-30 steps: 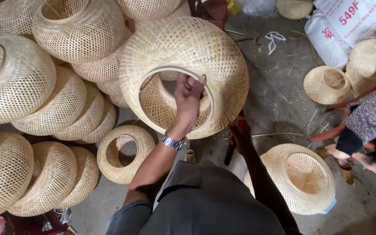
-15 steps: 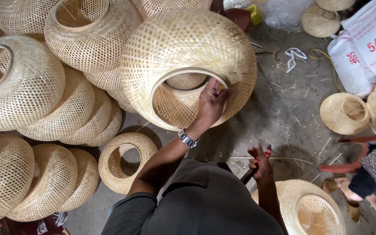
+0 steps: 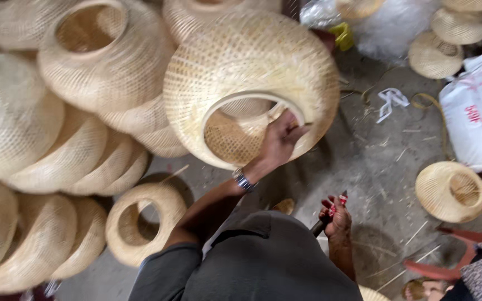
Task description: The person carries a woven basket and uses a hammer to tap and adjust the rim. They walk through a workshop filled with similar baskets, then sit on the floor to continue hammering the rim of a basket.
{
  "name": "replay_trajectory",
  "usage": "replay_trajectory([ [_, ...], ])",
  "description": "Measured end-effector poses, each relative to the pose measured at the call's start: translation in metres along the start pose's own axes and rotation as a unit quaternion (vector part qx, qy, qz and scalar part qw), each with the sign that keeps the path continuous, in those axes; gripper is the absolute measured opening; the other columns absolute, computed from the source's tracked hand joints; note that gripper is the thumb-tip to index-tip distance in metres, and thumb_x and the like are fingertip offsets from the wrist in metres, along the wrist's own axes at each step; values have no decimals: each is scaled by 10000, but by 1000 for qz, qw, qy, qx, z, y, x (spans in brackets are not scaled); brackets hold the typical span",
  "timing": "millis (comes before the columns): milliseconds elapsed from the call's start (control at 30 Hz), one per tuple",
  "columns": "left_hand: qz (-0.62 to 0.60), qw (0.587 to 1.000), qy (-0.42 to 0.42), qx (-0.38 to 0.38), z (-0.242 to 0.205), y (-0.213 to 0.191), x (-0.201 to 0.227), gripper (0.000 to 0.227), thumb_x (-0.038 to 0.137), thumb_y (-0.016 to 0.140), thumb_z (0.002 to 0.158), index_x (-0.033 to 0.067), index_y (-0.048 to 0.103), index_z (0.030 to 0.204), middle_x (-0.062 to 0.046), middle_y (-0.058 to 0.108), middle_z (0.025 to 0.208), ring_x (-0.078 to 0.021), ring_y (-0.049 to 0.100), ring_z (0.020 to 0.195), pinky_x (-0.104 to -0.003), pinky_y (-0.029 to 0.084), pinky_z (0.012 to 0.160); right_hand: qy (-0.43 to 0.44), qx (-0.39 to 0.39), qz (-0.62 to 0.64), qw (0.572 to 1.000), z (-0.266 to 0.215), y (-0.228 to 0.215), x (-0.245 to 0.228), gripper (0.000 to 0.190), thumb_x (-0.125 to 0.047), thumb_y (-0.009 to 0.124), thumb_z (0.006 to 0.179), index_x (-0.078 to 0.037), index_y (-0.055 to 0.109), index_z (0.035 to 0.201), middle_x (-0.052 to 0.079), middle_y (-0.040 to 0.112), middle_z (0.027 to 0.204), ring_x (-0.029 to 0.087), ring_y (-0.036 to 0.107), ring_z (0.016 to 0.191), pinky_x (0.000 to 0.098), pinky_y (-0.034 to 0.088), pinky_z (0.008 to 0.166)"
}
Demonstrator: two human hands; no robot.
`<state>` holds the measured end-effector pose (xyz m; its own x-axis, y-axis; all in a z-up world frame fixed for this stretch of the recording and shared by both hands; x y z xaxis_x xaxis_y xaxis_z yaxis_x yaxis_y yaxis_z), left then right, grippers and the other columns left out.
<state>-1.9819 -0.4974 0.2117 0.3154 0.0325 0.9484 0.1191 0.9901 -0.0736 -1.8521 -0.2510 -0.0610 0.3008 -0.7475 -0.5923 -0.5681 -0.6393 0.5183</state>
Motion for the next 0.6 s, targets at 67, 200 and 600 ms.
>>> replay_trajectory([
  [67,-260,948,-166,83,29,13,-11,191,-4,565,994,2,597,1182,-19,606,865,-76,534,726,-229,459,662,-9,-6,-13,1000,26,7,-32,329,-357,671,981,-63,623,1121,80,619,815,124,493,560,291,442,480],
  [200,-74,997,-32,-9,55,29,-52,209,-74,650,984,-5,592,1172,-33,678,940,-53,582,765,-215,482,671,-55,36,-128,990,65,18,-96,313,-257,738,958,-16,663,1144,44,570,693,118,469,496,296,420,422],
  [600,-335,864,-270,-261,100,169,-242,362,206,370,1170,-41,625,1242,-119,647,1178,-226,617,1096,-376,566,975,-487,-64,-568,660,10,140,-262,333,-156,703,967,-71,684,1289,135,695,1163,259,707,943,367,592,781],
])
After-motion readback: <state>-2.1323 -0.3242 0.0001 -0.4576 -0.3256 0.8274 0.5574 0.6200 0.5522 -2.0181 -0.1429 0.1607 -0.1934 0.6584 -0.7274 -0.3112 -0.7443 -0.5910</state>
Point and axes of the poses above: each hand's wrist, its own z-axis towards the middle knuckle, its own y-axis out of the palm, x = y × z, the point moved 1 cm from there along z, towards the middle knuckle
